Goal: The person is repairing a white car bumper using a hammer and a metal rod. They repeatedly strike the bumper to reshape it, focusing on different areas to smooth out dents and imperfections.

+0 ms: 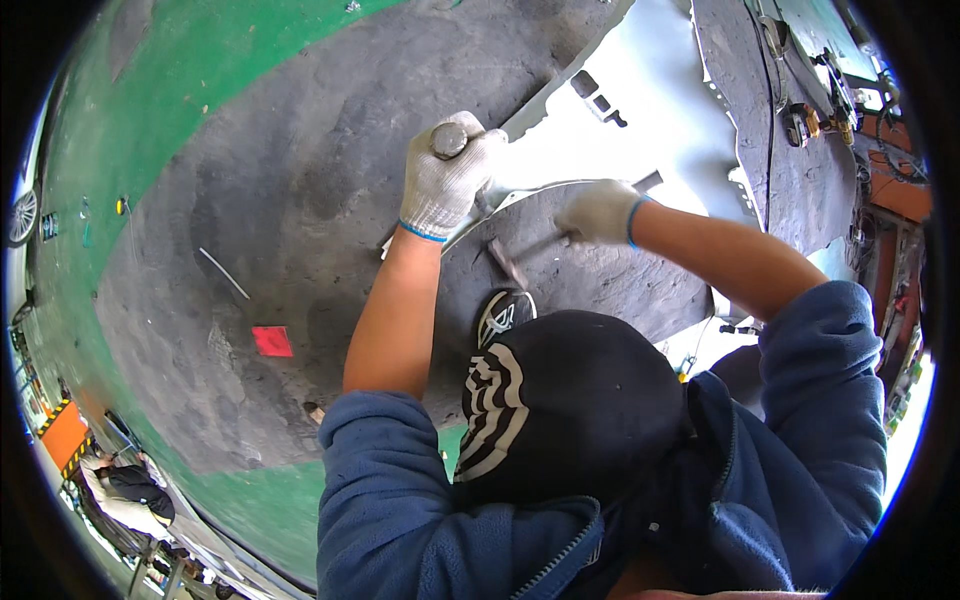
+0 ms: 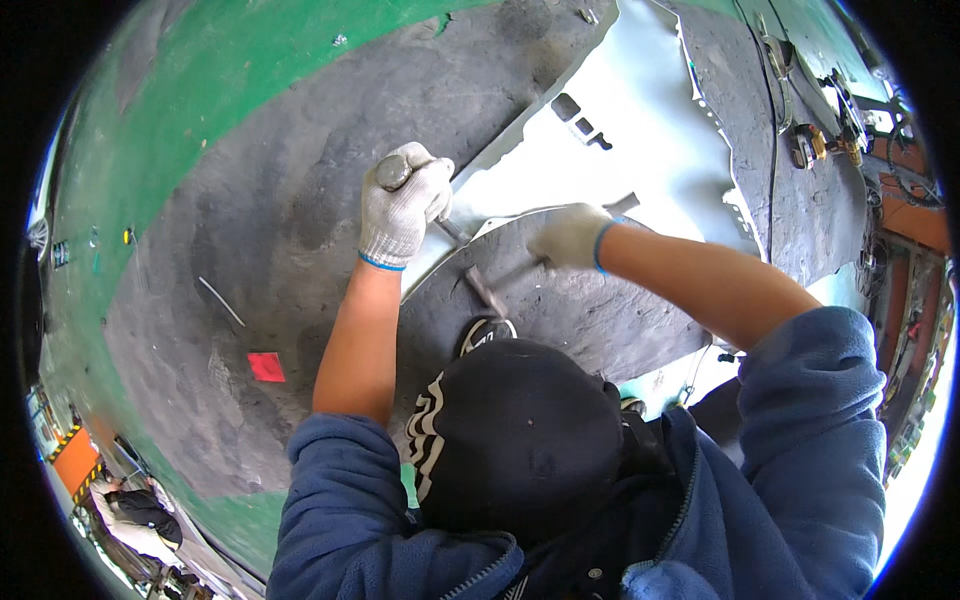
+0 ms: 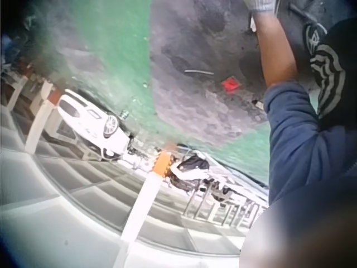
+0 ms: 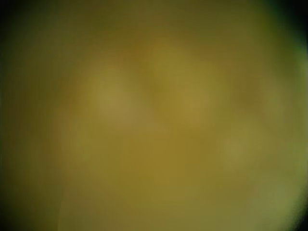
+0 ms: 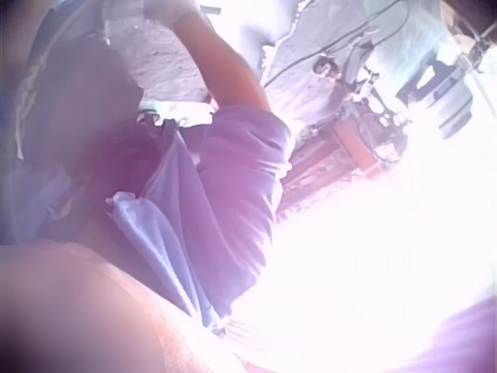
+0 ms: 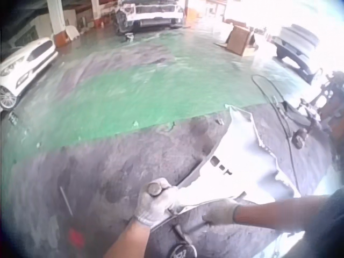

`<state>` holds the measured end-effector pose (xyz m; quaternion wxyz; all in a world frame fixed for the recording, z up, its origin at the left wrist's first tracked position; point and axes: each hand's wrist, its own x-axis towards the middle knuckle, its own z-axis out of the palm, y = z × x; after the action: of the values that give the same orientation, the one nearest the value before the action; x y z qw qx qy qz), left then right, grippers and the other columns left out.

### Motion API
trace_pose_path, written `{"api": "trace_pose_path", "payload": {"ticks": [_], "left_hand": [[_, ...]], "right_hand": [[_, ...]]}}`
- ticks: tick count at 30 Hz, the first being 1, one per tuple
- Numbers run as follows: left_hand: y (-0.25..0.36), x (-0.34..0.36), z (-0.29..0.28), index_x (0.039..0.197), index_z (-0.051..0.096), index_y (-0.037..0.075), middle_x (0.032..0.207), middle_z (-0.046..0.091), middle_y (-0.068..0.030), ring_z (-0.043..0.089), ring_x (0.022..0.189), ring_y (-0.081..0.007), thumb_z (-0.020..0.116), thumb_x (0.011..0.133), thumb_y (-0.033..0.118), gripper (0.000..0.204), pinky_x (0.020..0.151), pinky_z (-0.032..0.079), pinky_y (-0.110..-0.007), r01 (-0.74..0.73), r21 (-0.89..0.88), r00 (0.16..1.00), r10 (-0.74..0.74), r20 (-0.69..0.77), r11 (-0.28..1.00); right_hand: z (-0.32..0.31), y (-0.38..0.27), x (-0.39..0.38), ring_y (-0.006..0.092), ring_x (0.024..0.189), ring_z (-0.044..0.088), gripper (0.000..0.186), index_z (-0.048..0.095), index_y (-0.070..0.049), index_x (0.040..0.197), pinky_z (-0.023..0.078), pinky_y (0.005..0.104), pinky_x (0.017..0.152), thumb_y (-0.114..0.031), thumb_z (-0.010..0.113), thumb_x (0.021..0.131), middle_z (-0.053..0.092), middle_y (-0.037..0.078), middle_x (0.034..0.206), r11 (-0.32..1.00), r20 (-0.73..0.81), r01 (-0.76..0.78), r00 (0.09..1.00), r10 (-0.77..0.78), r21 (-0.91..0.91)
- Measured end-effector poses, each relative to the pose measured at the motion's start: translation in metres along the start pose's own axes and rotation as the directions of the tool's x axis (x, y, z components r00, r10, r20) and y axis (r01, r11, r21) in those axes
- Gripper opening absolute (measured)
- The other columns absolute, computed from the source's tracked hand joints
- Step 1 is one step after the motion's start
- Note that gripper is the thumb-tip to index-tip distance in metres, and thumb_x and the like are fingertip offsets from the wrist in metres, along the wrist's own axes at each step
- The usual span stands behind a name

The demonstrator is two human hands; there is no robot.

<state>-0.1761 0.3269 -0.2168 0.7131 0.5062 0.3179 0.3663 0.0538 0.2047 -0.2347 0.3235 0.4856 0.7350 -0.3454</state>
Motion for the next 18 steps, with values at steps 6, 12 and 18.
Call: {"api": "trace_pose_path", "payload": {"ticks": [6, 12, 18], "left_hand": [[0.003, 0.002, 0.006, 0.078, 0.062, 0.008, 0.067, 0.056, 0.0045, 0.053, 0.058, -0.0044, 0.076, 0.102, 0.004, 0.028, 0.053, 0.042, -0.028, 0.01, 0.065, 1.0, -0.011, 0.008, 0.998], [0.009, 0.011, 0.002, 0.079, 0.065, 0.009, 0.067, 0.057, 0.0052, 0.054, 0.059, -0.0038, 0.078, 0.101, 0.006, 0.026, 0.053, 0.042, -0.028, 0.026, 0.003, 0.999, -0.026, -0.021, 1.0], [0.008, 0.01, 0.0, 0.078, 0.064, 0.009, 0.068, 0.058, 0.0052, 0.054, 0.06, -0.0035, 0.078, 0.101, 0.006, 0.027, 0.053, 0.041, -0.028, 0.032, -0.019, 0.999, -0.032, 0.003, 0.999]], "right_hand": [[-0.023, -0.011, -0.005, 0.0315, 0.093, 0.082, 0.021, 0.082, -0.017, 0.112, 0.066, 0.0489, 0.083, -0.034, 0.072, 0.106, 0.082, 0.009, 0.101, 0.992, -0.038, -0.035, 0.999, 0.03, -0.119], [-0.022, -0.014, -0.008, 0.0333, 0.104, 0.083, 0.021, 0.086, -0.014, 0.115, 0.065, 0.0503, 0.089, -0.026, 0.072, 0.104, 0.084, 0.013, 0.107, 0.992, -0.073, -0.129, 0.989, 0.128, -0.005], [-0.026, 0.0, 0.002, 0.0337, 0.101, 0.082, 0.028, 0.084, -0.013, 0.111, 0.065, 0.0505, 0.085, -0.037, 0.076, 0.102, 0.082, 0.012, 0.102, 0.981, -0.128, -0.145, 0.983, 0.129, -0.126]]}}
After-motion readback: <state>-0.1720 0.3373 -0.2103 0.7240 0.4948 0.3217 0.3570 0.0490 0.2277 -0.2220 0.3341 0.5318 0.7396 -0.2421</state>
